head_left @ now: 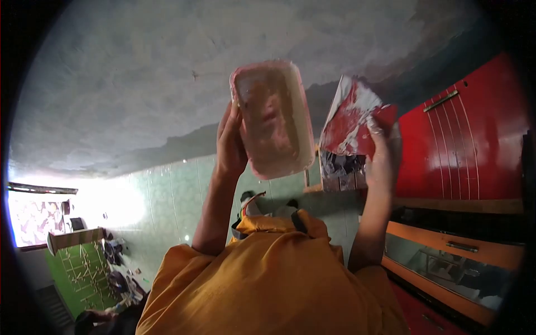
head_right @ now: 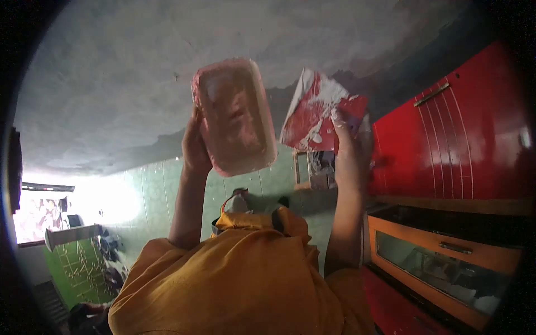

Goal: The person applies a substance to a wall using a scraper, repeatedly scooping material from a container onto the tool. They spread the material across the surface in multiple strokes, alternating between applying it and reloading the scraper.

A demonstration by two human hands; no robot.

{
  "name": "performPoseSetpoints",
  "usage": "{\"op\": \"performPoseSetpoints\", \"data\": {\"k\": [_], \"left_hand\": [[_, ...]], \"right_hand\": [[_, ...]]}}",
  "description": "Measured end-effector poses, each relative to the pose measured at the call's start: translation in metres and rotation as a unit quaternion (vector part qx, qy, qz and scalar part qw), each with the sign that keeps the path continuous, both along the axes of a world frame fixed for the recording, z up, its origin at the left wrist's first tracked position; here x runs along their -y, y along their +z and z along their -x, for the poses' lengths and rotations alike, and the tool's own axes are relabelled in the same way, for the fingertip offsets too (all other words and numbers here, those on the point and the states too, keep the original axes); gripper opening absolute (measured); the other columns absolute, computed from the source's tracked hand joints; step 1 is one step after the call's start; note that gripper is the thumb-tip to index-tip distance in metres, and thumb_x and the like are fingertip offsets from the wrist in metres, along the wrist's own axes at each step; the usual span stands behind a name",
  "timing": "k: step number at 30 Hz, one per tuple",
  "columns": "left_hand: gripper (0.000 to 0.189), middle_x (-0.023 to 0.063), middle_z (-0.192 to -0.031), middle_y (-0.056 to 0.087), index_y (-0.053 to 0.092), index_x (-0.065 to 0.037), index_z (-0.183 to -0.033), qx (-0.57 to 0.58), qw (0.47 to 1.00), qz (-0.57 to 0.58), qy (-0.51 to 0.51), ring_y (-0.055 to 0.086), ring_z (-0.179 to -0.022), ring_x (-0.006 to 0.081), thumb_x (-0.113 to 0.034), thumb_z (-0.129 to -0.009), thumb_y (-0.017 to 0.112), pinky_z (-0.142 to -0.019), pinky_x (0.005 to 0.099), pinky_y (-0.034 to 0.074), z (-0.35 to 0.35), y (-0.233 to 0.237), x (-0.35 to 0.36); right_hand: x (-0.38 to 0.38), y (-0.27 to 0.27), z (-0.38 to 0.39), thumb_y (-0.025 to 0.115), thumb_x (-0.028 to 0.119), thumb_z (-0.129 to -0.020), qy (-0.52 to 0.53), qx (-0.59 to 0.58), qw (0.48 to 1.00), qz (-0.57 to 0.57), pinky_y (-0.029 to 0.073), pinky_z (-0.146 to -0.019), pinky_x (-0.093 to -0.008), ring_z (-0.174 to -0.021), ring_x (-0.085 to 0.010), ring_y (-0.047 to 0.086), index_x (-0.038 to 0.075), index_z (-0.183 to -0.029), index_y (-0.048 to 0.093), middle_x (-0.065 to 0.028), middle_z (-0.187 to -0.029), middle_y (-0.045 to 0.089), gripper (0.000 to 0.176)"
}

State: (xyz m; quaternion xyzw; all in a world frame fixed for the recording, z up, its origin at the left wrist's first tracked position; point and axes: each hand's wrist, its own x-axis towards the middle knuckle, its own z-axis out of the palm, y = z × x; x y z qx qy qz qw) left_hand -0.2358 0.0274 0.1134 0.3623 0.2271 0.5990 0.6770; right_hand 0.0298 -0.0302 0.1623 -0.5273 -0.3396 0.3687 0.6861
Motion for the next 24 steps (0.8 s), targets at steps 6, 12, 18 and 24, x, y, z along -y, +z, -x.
{"op": "performPoseSetpoints", "data": {"k": [6,12,18,24], "left_hand": [[0.064,0.0128,-0.15,0.049,0.035,0.0,-0.155,0.033,0.999,-0.018,0.029,0.047,-0.138,0.0223,-0.041,-0.107,0.046,-0.115,0.0373,0.038,-0.063,-0.022,0.029],[0.069,0.0126,-0.149,0.049,0.034,0.001,-0.155,0.042,0.997,-0.052,0.036,0.048,-0.137,0.0226,-0.045,-0.105,0.046,-0.116,0.0378,0.036,-0.101,-0.035,0.046],[0.054,0.0148,-0.154,0.044,0.035,-0.008,-0.155,0.109,0.993,-0.05,-0.019,0.044,-0.142,0.031,-0.037,-0.109,0.041,-0.12,0.0475,0.034,-0.116,-0.054,0.049],[0.066,0.0114,-0.145,0.051,0.037,-0.003,-0.153,0.073,0.997,0.036,-0.002,0.05,-0.135,0.0228,-0.043,-0.103,0.053,-0.115,0.0382,0.038,-0.131,-0.074,0.056]], "right_hand": [[0.022,0.041,0.013,0.067,0.015,-0.1,0.076,0.419,0.901,-0.087,0.055,-0.078,-0.0326,-0.093,-0.0187,0.071,0.002,-0.125,0.057,-0.0126,-0.103,0.07,0.03],[0.025,0.016,0.024,0.065,0.009,-0.095,0.134,0.489,0.86,-0.054,0.056,-0.073,-0.0452,-0.092,-0.0437,0.07,0.004,-0.136,0.054,-0.0236,-0.115,0.066,0.043],[0.031,-0.012,0.016,0.065,0.006,-0.09,0.131,0.523,0.839,-0.069,0.06,-0.076,-0.0475,-0.106,-0.0419,0.067,-0.002,-0.13,0.052,-0.0232,-0.126,0.06,0.043],[0.031,-0.028,-0.005,0.067,0.012,-0.092,0.167,0.429,0.888,-0.001,0.058,-0.072,-0.049,-0.091,-0.0437,0.07,0.004,-0.13,0.054,-0.0263,-0.115,0.065,0.041]]}}
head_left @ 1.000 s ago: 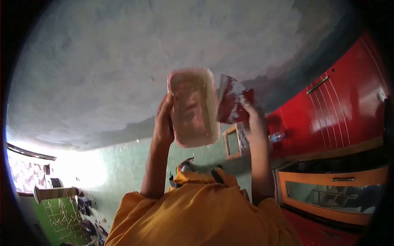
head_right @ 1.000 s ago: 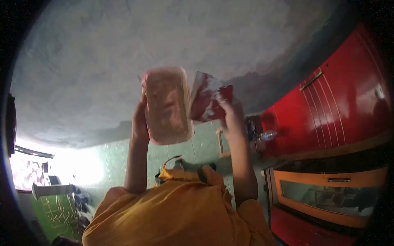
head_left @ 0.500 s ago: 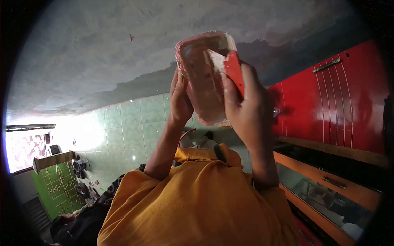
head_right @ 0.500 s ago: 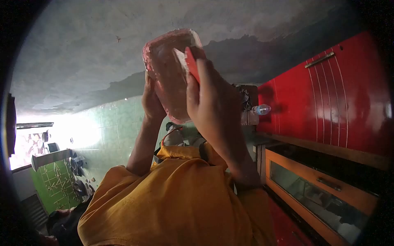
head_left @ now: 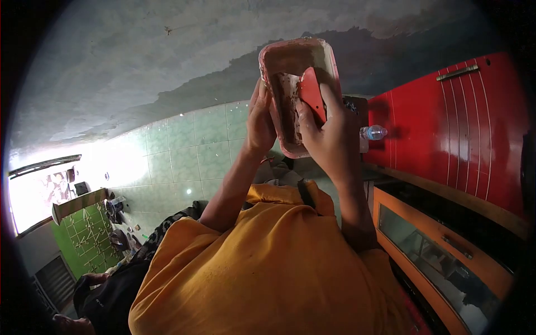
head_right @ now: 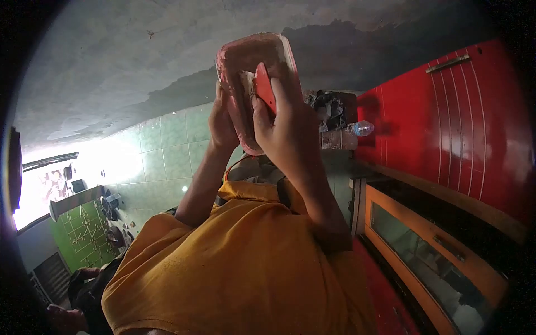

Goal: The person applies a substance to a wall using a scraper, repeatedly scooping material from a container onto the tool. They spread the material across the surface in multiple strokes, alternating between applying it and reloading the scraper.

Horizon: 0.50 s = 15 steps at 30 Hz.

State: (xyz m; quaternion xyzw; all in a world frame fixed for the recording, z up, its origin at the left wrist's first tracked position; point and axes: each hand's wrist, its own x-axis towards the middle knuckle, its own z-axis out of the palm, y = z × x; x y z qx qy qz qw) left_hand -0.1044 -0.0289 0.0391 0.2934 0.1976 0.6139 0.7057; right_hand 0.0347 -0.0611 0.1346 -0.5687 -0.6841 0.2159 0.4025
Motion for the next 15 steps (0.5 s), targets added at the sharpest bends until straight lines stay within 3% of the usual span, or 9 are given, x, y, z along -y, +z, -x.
{"op": "performPoseSetpoints", "data": {"k": [1,4,5,8,9,15], "left_hand": [[0.065,0.0113,-0.146,0.051,0.036,-0.003,-0.153,0.001,1.0,0.009,-0.009,0.049,-0.136,0.0226,-0.042,-0.104,0.053,-0.115,0.0381,0.038,0.0,-0.007,0.0],[0.064,0.0112,-0.147,0.05,0.035,-0.003,-0.155,-0.036,0.999,0.025,-0.017,0.048,-0.137,0.0217,-0.039,-0.105,0.053,-0.116,0.0373,0.037,0.0,-0.007,-0.001],[0.064,0.0111,-0.148,0.049,0.034,-0.003,-0.155,-0.055,0.998,0.029,-0.018,0.048,-0.137,0.0214,-0.038,-0.105,0.053,-0.116,0.037,0.037,0.0,-0.005,0.0],[0.064,0.0109,-0.148,0.049,0.033,-0.004,-0.156,-0.108,0.993,0.041,-0.021,0.048,-0.137,0.0213,-0.038,-0.106,0.054,-0.116,0.0362,0.038,0.008,-0.01,-0.002],[0.064,0.0109,-0.148,0.049,0.033,-0.004,-0.156,-0.116,0.992,0.049,-0.019,0.049,-0.137,0.0213,-0.038,-0.106,0.054,-0.115,0.0362,0.038,0.011,-0.011,-0.002],[0.059,0.0105,-0.147,0.05,0.036,-0.004,-0.155,-0.114,0.989,0.092,-0.013,0.051,-0.134,0.0208,-0.037,-0.108,0.051,-0.113,0.0368,0.041,0.03,-0.009,-0.01]], "right_hand": [[0.0,-0.006,-0.003,0.068,0.013,-0.092,-0.008,-0.047,0.998,0.031,0.057,-0.07,-0.0481,-0.086,-0.0441,0.07,0.003,-0.124,0.058,-0.0272,-0.104,0.067,0.035],[-0.003,-0.02,-0.011,0.069,0.013,-0.092,-0.007,-0.118,0.993,0.019,0.056,-0.068,-0.0454,-0.083,-0.0463,0.069,0.001,-0.117,0.062,-0.0275,-0.095,0.068,0.028],[-0.002,-0.025,-0.016,0.071,0.014,-0.092,-0.008,-0.122,0.991,0.051,0.055,-0.069,-0.0393,-0.079,-0.0367,0.073,-0.001,-0.111,0.065,-0.0231,-0.094,0.071,0.025],[-0.003,-0.033,-0.025,0.072,0.016,-0.093,-0.023,-0.199,0.975,0.1,0.054,-0.072,-0.034,-0.08,-0.0201,0.071,-0.002,-0.11,0.065,-0.0145,-0.091,0.073,0.025],[-0.002,-0.028,-0.027,0.072,0.018,-0.094,-0.026,-0.218,0.968,0.122,0.053,-0.076,-0.0305,-0.084,-0.0103,0.065,-0.002,-0.11,0.066,-0.007,-0.092,0.072,0.026],[-0.004,-0.058,-0.042,0.072,0.017,-0.095,-0.094,-0.382,0.9,0.187,0.053,-0.077,-0.0289,-0.082,-0.0104,0.064,0.001,-0.111,0.068,-0.0038,-0.097,0.071,0.024]]}}
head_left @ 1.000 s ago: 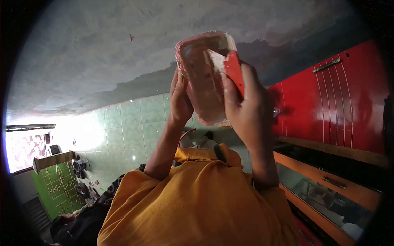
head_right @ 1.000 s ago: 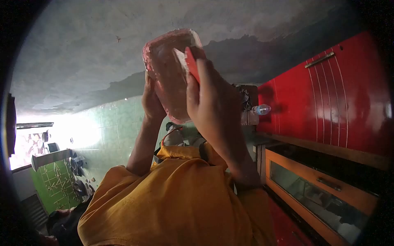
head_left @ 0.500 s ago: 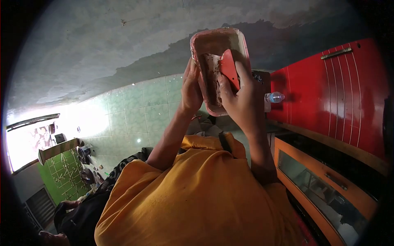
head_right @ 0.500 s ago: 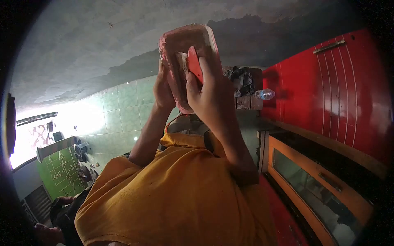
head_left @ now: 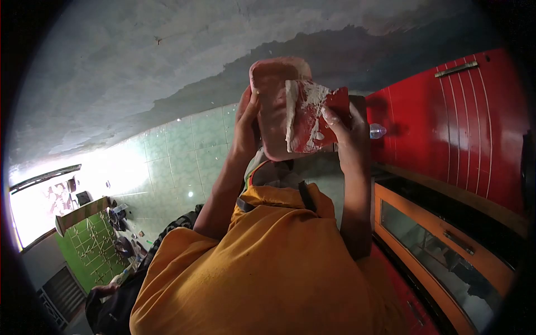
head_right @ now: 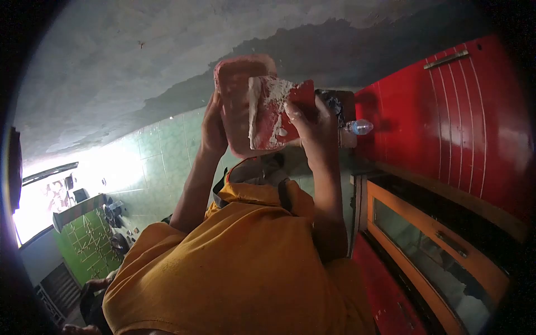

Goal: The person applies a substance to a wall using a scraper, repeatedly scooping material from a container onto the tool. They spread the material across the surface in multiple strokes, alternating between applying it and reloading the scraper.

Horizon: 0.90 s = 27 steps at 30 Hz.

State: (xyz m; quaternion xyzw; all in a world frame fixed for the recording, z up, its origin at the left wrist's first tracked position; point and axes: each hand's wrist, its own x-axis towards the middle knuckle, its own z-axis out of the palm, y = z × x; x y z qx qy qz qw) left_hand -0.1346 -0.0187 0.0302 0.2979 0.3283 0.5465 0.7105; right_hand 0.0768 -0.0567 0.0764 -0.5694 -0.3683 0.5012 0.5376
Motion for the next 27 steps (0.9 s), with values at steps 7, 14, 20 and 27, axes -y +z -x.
{"op": "performPoseSetpoints", "data": {"k": [7,14,20,27], "left_hand": [[0.059,0.0078,-0.154,0.045,0.034,-0.006,-0.158,0.099,0.992,0.028,-0.067,0.045,-0.14,0.0206,-0.038,-0.11,0.042,-0.117,0.038,0.037,0.03,-0.003,-0.024],[0.058,0.0075,-0.16,0.038,0.027,-0.011,-0.163,0.12,0.991,-0.012,-0.056,0.038,-0.146,0.0239,-0.035,-0.111,0.036,-0.121,0.0409,0.032,0.068,0.01,-0.043],[0.058,0.009,-0.152,0.047,0.032,-0.011,-0.159,0.119,0.992,0.0,-0.053,0.048,-0.137,0.025,-0.039,-0.11,0.041,-0.114,0.043,0.043,0.087,0.01,-0.056],[0.056,0.0102,-0.146,0.053,0.037,-0.01,-0.155,0.121,0.993,0.009,0.005,0.055,-0.13,0.0269,-0.043,-0.11,0.041,-0.11,0.0447,0.047,0.07,0.021,-0.055]], "right_hand": [[-0.02,-0.002,0.001,0.074,0.021,-0.094,-0.128,-0.057,0.988,0.057,0.054,-0.077,-0.0291,-0.091,-0.0113,0.066,0.003,-0.126,0.066,-0.002,-0.108,0.069,0.037],[-0.12,0.038,-0.034,0.074,0.018,-0.094,-0.176,-0.174,0.967,-0.056,0.053,-0.088,-0.0333,-0.103,-0.0164,0.064,0.003,-0.129,0.058,-0.0036,-0.117,0.065,0.042],[-0.229,0.223,-0.08,0.059,0.011,-0.103,-0.188,0.313,0.817,-0.447,0.051,-0.094,-0.0343,-0.108,-0.0188,0.066,-0.003,-0.122,0.064,-0.0102,-0.114,0.07,0.024],[-0.322,0.318,-0.041,0.057,0.004,-0.09,-0.192,0.663,0.433,-0.58,0.048,-0.106,-0.0475,-0.127,-0.0368,0.058,-0.004,-0.137,0.057,-0.0209,-0.138,0.061,0.048]]}}
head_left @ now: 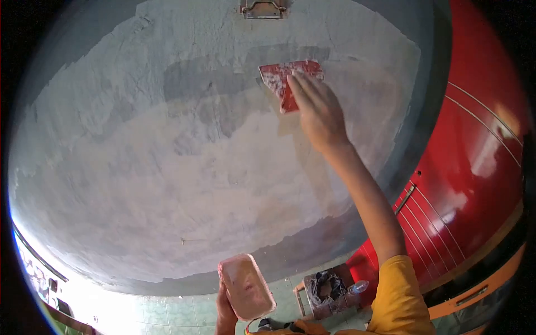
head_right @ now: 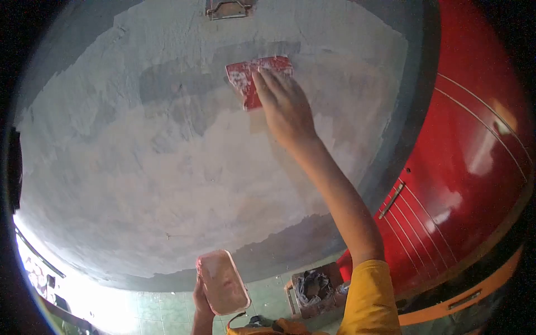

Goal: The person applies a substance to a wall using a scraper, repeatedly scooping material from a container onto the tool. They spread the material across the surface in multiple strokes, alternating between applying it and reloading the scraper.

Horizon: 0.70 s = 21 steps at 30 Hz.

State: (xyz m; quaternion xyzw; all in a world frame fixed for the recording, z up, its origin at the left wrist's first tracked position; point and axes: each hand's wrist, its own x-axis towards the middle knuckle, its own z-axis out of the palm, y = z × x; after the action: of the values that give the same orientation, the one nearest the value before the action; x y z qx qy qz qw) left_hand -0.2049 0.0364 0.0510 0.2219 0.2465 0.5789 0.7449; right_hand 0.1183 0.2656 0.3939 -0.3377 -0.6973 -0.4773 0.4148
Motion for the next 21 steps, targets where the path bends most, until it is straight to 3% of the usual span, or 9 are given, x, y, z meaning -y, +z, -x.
{"op": "performPoseSetpoints", "data": {"k": [4,7,10,12,14,17,19,21], "left_hand": [[0.056,0.0109,-0.146,0.053,0.039,-0.01,-0.155,-0.003,0.998,-0.015,0.059,0.055,-0.13,0.0266,-0.044,-0.11,0.041,-0.109,0.0446,0.048,-0.009,-0.009,0.0],[0.056,0.011,-0.146,0.053,0.039,-0.01,-0.155,-0.013,0.998,0.018,0.066,0.055,-0.131,0.0267,-0.044,-0.11,0.04,-0.109,0.0448,0.048,-0.008,-0.024,0.006],[0.056,0.0107,-0.147,0.052,0.038,-0.01,-0.156,-0.003,0.999,0.026,0.027,0.054,-0.132,0.0266,-0.042,-0.11,0.04,-0.11,0.0449,0.047,-0.004,-0.003,0.004],[0.055,0.0104,-0.147,0.052,0.037,-0.011,-0.156,-0.019,0.999,0.022,0.031,0.054,-0.132,0.0265,-0.041,-0.11,0.04,-0.11,0.0451,0.047,-0.006,0.004,0.005],[0.055,0.0102,-0.147,0.052,0.037,-0.01,-0.156,0.0,0.999,0.043,0.033,0.054,-0.132,0.0266,-0.04,-0.11,0.039,-0.11,0.0447,0.047,-0.006,-0.007,0.007],[0.055,0.01,-0.148,0.052,0.036,-0.01,-0.156,0.017,0.997,0.052,0.05,0.054,-0.132,0.0266,-0.04,-0.11,0.039,-0.111,0.0442,0.046,-0.011,-0.026,0.01],[0.056,0.0098,-0.148,0.051,0.036,-0.01,-0.157,0.019,0.997,0.05,0.056,0.054,-0.133,0.0264,-0.041,-0.11,0.04,-0.111,0.0436,0.046,-0.012,-0.028,0.008],[0.057,0.0097,-0.149,0.051,0.035,-0.01,-0.158,0.016,0.997,0.051,0.056,0.053,-0.133,0.026,-0.042,-0.11,0.04,-0.111,0.043,0.046,-0.012,-0.024,0.011]], "right_hand": [[-0.003,-0.074,0.018,0.057,0.006,-0.091,0.006,0.006,0.998,0.065,0.046,-0.11,-0.0484,-0.132,-0.0357,0.055,-0.006,-0.141,0.054,-0.0229,-0.143,0.057,0.052],[0.012,-0.129,0.017,0.057,0.006,-0.091,-0.017,0.03,0.989,0.143,0.049,-0.105,-0.0482,-0.128,-0.0354,0.059,-0.004,-0.139,0.057,-0.0223,-0.14,0.06,0.049],[0.013,-0.084,0.022,0.059,-0.004,-0.087,0.029,-0.031,0.987,0.158,0.053,-0.099,-0.0427,-0.119,-0.0335,0.066,0.002,-0.137,0.061,-0.0186,-0.132,0.067,0.05],[0.006,-0.016,0.028,0.058,0.005,-0.091,0.024,-0.02,0.995,0.091,0.055,-0.093,-0.0452,-0.111,-0.0339,0.068,-0.003,-0.13,0.063,-0.0172,-0.126,0.069,0.04],[-0.008,0.04,0.036,0.058,0.005,-0.091,0.011,-0.002,1.0,0.012,0.056,-0.092,-0.043,-0.109,-0.0324,0.068,-0.002,-0.128,0.063,-0.0161,-0.124,0.07,0.038],[-0.026,0.038,0.048,0.059,0.007,-0.09,-0.026,0.044,0.999,-0.018,0.056,-0.092,-0.0414,-0.109,-0.0323,0.068,-0.003,-0.128,0.063,-0.0166,-0.121,0.07,0.039],[-0.021,-0.004,0.054,0.06,0.008,-0.089,-0.023,0.053,0.996,0.063,0.056,-0.092,-0.0395,-0.109,-0.0321,0.068,-0.004,-0.127,0.064,-0.0179,-0.12,0.07,0.04],[-0.013,-0.058,0.056,0.062,0.006,-0.087,-0.018,0.103,0.992,0.07,0.057,-0.091,-0.0403,-0.108,-0.032,0.068,-0.005,-0.126,0.064,-0.0188,-0.117,0.07,0.04]]}}
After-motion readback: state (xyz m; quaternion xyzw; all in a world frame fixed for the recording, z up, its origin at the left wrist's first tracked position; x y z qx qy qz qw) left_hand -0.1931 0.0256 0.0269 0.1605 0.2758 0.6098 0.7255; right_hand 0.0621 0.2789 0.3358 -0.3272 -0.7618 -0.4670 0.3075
